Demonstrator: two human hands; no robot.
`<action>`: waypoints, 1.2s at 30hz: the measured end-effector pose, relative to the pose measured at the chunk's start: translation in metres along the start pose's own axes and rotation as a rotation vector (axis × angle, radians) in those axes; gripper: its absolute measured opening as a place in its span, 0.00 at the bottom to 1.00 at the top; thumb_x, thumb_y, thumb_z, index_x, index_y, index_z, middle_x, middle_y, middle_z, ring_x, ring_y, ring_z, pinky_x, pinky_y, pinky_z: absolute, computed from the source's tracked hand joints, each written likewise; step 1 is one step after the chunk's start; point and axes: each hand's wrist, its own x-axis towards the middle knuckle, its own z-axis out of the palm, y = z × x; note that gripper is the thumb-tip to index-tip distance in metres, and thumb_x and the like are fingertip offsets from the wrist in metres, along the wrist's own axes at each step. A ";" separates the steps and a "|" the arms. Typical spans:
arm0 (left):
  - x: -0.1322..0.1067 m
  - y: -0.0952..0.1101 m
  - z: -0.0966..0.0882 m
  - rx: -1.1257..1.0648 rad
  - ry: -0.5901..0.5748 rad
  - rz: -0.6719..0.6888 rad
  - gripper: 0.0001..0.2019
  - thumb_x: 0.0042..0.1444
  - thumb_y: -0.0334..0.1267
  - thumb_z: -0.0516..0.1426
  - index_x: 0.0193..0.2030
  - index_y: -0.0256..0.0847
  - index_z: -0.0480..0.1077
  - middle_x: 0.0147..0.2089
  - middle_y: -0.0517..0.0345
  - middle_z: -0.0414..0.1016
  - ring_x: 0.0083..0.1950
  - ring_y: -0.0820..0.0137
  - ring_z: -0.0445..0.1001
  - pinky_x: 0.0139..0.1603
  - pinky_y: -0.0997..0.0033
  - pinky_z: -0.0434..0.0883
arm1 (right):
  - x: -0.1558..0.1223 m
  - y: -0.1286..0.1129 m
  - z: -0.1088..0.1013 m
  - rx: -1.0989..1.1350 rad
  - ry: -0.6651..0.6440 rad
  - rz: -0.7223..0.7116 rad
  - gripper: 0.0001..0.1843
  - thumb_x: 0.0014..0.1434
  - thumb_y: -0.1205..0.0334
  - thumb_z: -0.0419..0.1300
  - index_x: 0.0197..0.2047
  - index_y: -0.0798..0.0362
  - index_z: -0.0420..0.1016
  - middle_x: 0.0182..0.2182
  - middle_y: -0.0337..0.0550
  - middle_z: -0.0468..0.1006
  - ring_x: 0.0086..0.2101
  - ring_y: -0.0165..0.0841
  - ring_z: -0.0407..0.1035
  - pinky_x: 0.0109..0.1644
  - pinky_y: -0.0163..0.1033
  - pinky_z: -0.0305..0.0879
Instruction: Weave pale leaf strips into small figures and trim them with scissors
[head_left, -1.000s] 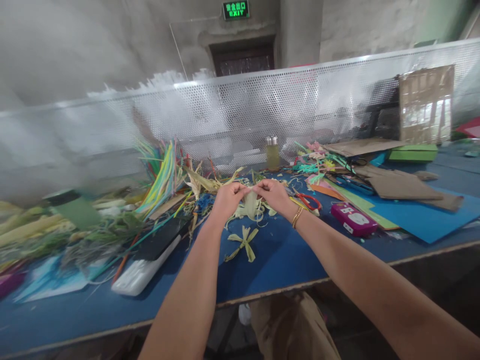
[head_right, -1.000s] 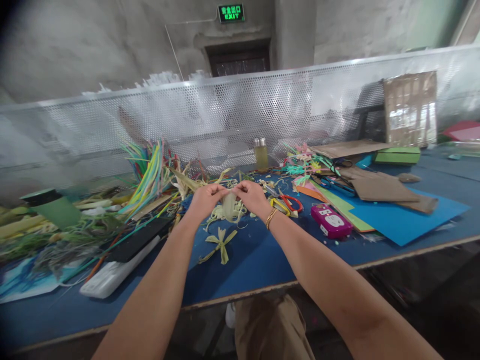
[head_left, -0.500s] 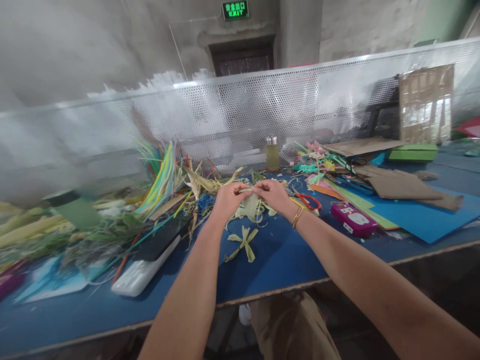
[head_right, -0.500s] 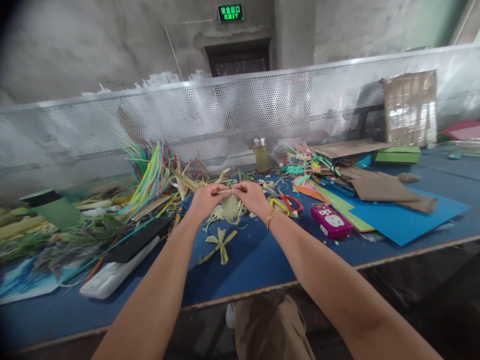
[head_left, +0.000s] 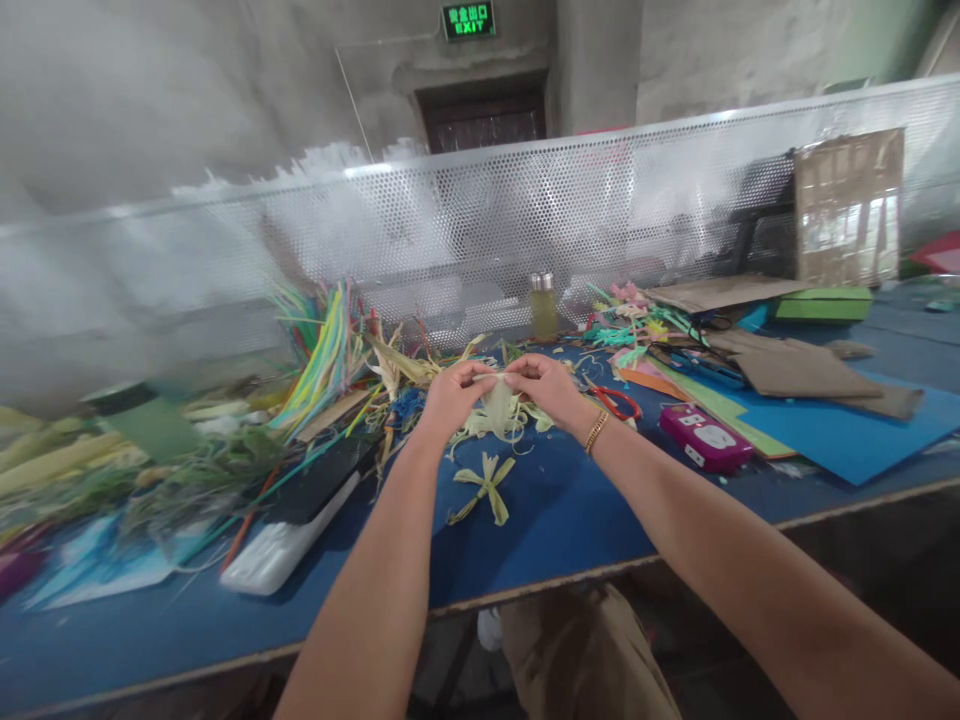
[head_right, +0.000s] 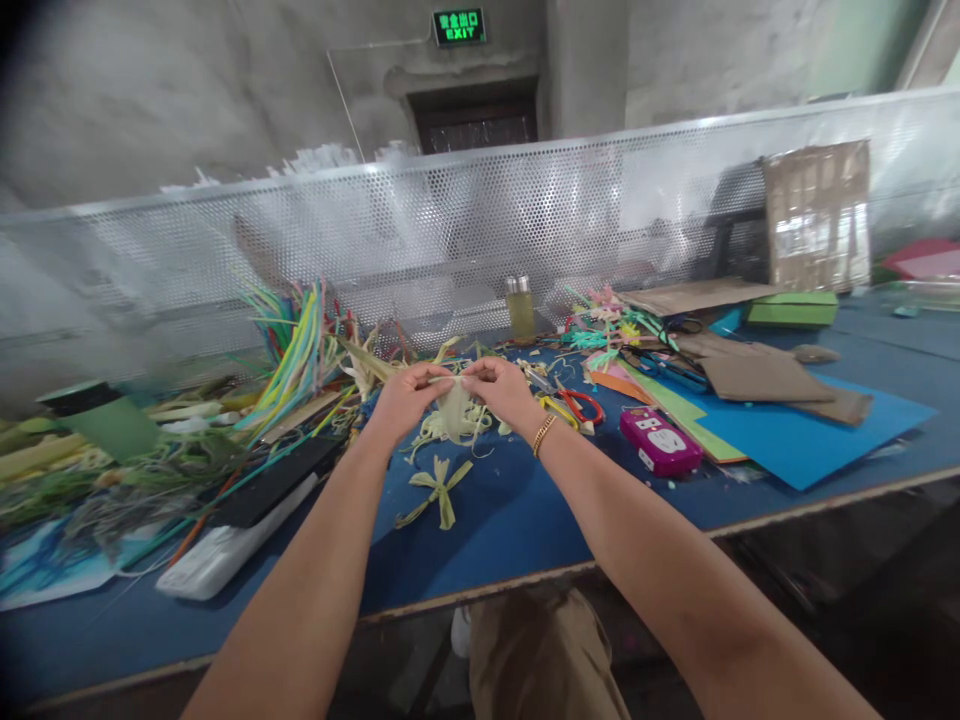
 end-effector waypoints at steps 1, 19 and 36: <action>0.000 -0.001 -0.001 -0.028 -0.001 -0.012 0.10 0.48 0.40 0.63 0.36 0.39 0.76 0.24 0.62 0.71 0.23 0.75 0.64 0.26 0.74 0.62 | 0.000 0.000 0.000 0.024 -0.001 0.011 0.10 0.47 0.59 0.66 0.33 0.53 0.73 0.25 0.37 0.74 0.25 0.27 0.67 0.28 0.33 0.65; -0.001 0.000 -0.002 -0.576 -0.004 -0.288 0.11 0.40 0.34 0.65 0.34 0.38 0.78 0.27 0.59 0.75 0.27 0.73 0.70 0.29 0.72 0.66 | 0.001 -0.002 -0.001 0.165 -0.045 -0.051 0.08 0.46 0.62 0.66 0.32 0.53 0.77 0.24 0.36 0.74 0.26 0.26 0.67 0.32 0.34 0.64; 0.001 -0.006 0.003 0.030 0.073 -0.035 0.08 0.44 0.38 0.64 0.33 0.39 0.77 0.30 0.56 0.78 0.32 0.68 0.74 0.36 0.69 0.69 | 0.006 0.010 -0.005 -0.225 0.017 -0.126 0.09 0.50 0.60 0.63 0.36 0.55 0.76 0.30 0.41 0.77 0.30 0.29 0.69 0.37 0.37 0.67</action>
